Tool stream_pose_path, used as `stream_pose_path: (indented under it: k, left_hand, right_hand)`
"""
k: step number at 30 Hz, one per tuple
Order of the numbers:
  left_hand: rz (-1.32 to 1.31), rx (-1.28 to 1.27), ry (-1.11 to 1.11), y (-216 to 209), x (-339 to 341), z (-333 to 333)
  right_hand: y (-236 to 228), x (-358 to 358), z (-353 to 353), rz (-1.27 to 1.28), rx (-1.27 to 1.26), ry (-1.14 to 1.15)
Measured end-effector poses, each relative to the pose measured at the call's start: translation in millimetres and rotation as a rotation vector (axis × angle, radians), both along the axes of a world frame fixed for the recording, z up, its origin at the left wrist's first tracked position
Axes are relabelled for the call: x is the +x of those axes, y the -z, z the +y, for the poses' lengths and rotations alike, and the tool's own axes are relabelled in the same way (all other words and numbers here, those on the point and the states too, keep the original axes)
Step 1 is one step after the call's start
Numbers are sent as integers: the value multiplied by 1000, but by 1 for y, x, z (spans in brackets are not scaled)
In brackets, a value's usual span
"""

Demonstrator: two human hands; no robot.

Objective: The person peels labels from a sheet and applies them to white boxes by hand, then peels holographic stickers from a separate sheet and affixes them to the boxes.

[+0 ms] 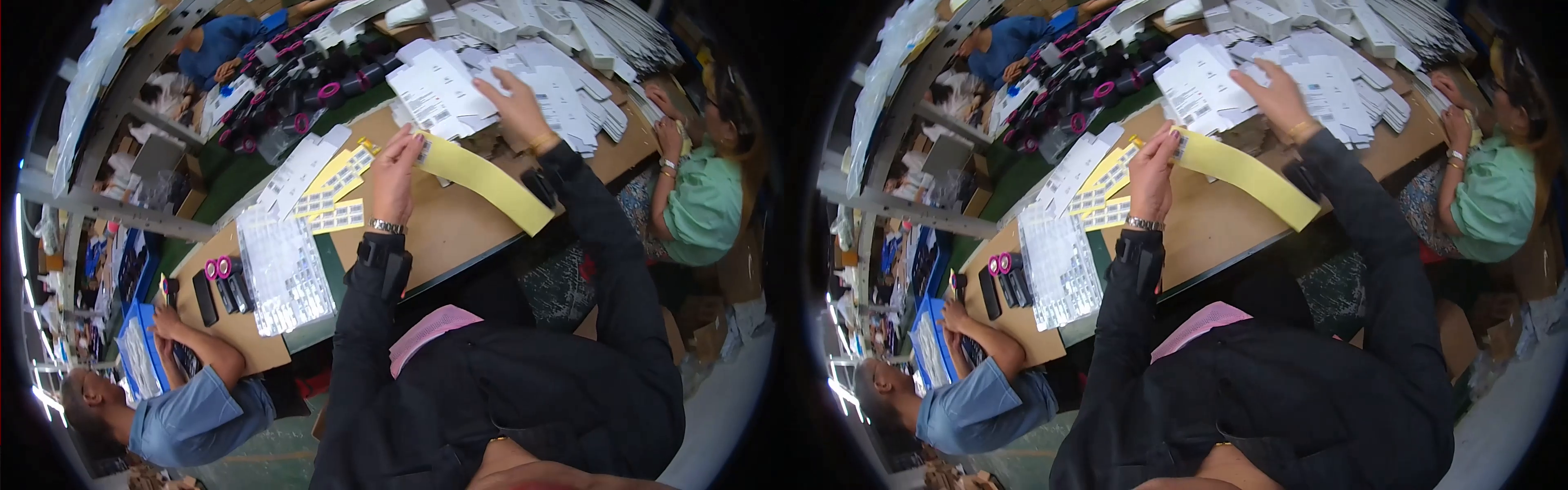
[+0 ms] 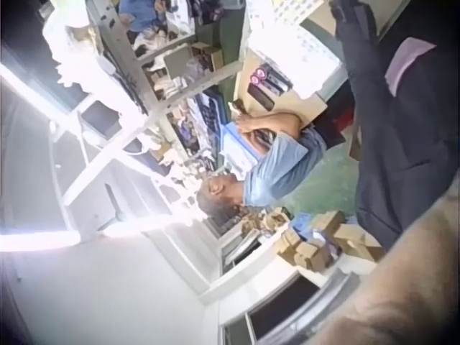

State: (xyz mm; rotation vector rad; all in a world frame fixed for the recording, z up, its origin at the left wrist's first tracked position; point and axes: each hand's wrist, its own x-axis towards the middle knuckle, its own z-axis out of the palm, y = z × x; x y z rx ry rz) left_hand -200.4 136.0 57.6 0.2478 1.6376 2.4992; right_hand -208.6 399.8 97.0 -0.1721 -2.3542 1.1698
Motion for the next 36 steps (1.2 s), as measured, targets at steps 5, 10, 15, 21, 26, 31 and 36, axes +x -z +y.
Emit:
stream_pose_path:
  k: [5, 10, 15, 21, 26, 31, 36]
  left_hand:
    - [8, 4, 144, -26, 49, -47]
    - [-47, -47, 313, -29, 61, -73]
    - [292, -809, 10, 1, -2, -129]
    - [361, -1877, -432, 76, -110, -284]
    - [133, -1929, -191, 53, -126, -266]
    - [118, -1998, -127, 50, -141, -277]
    - [116, -1898, -216, 51, -133, -284]
  right_hand:
    - [-38, 101, -70, -38, -384, -510]
    - [22, 145, -113, -246, -380, -578]
    - [48, 170, -106, -376, -716, -453]
    - [67, 199, -95, -366, -597, -395]
    - [91, 207, -78, -367, -468, -273]
    - [97, 195, -84, -380, -355, -290]
    - [117, 197, -84, -222, -385, -269]
